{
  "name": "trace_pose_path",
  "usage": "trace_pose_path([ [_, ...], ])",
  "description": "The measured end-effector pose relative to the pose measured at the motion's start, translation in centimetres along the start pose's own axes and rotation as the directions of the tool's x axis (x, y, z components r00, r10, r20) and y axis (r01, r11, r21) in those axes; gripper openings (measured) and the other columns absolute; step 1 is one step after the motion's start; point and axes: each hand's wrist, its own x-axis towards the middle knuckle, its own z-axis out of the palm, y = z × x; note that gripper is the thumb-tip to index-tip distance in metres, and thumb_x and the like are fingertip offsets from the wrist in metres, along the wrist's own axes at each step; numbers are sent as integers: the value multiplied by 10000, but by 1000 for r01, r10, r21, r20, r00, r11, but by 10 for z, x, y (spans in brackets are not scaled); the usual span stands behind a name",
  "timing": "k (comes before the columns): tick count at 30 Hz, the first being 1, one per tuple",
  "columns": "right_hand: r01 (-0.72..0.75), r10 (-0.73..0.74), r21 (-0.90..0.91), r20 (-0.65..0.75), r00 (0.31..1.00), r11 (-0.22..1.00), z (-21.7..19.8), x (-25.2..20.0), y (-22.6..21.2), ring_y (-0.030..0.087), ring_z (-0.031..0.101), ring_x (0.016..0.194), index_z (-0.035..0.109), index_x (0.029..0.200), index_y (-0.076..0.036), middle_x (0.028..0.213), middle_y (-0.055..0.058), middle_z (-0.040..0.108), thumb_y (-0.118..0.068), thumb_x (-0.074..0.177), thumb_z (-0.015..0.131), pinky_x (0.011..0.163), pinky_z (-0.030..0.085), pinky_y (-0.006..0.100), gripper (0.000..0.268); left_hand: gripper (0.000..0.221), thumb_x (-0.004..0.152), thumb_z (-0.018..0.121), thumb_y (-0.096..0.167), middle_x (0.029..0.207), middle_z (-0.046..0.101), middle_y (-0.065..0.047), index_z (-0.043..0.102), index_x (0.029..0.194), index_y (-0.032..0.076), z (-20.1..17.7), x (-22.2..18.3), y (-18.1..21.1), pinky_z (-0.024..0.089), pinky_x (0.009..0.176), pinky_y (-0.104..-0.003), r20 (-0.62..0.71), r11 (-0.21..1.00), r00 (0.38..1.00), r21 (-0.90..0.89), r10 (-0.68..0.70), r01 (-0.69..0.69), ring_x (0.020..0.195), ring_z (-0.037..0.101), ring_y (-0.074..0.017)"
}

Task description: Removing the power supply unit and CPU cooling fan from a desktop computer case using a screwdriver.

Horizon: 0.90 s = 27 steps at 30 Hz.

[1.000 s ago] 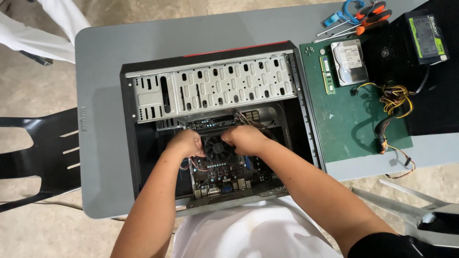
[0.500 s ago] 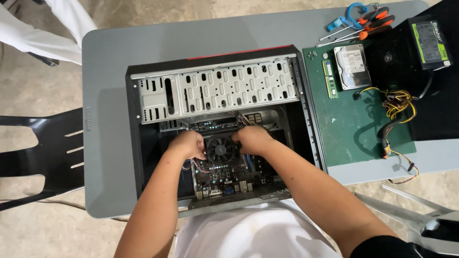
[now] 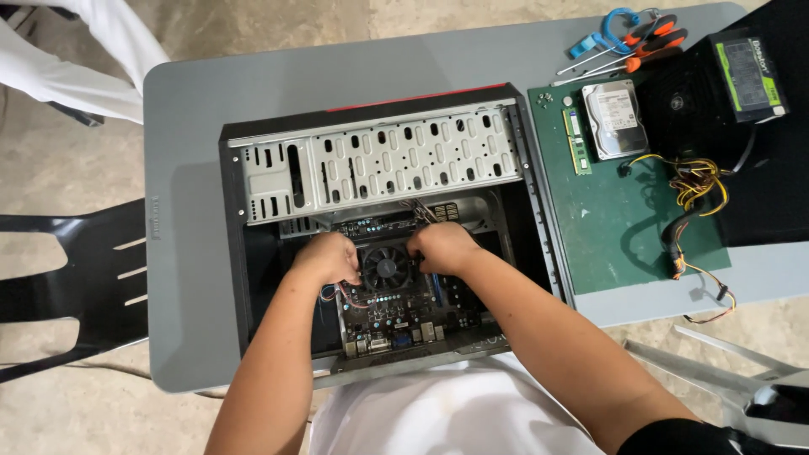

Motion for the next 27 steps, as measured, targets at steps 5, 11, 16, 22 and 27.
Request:
trace_pose_path([
  [5,2,0,81,-18,1000,997,-1,-2,1,310,649,855,687,861,-172,865,41,685,-216,644,686,701,537,455,222,254,529,799,287,792,726,-10,747,765,209,8,12,-10,545,771,-371,16,997,997,-22,73,-72,880,680,-255],
  [11,-78,69,198,49,996,977,9,3,10,268,648,901,695,898,-245,882,-14,689,-274,637,687,735,539,423,264,294,547,784,318,842,729,-44,742,794,164,14,16,-14,532,798,-382,36,995,996,-63,77,-75,922,669,-271],
  [16,-41,28,165,76,997,985,-11,-8,1,297,650,899,695,944,-208,907,24,696,-273,660,692,759,538,428,291,285,527,771,324,810,725,-27,731,767,176,9,8,-5,537,773,-384,-21,999,999,-28,42,-42,911,670,-275],
  [22,-20,20,41,22,1000,999,3,-2,6,248,650,904,672,936,-276,908,-25,683,-325,671,667,751,546,419,269,244,534,751,348,805,722,12,726,745,229,14,8,-1,544,778,-365,-50,996,999,89,0,4,899,675,-242],
  [27,-24,24,10,-2,1000,1000,19,3,11,228,655,896,669,934,-293,896,-37,682,-322,673,662,745,551,395,263,243,556,756,320,830,731,-3,739,766,198,5,-8,6,541,789,-373,-36,998,999,54,-18,20,930,670,-257],
])
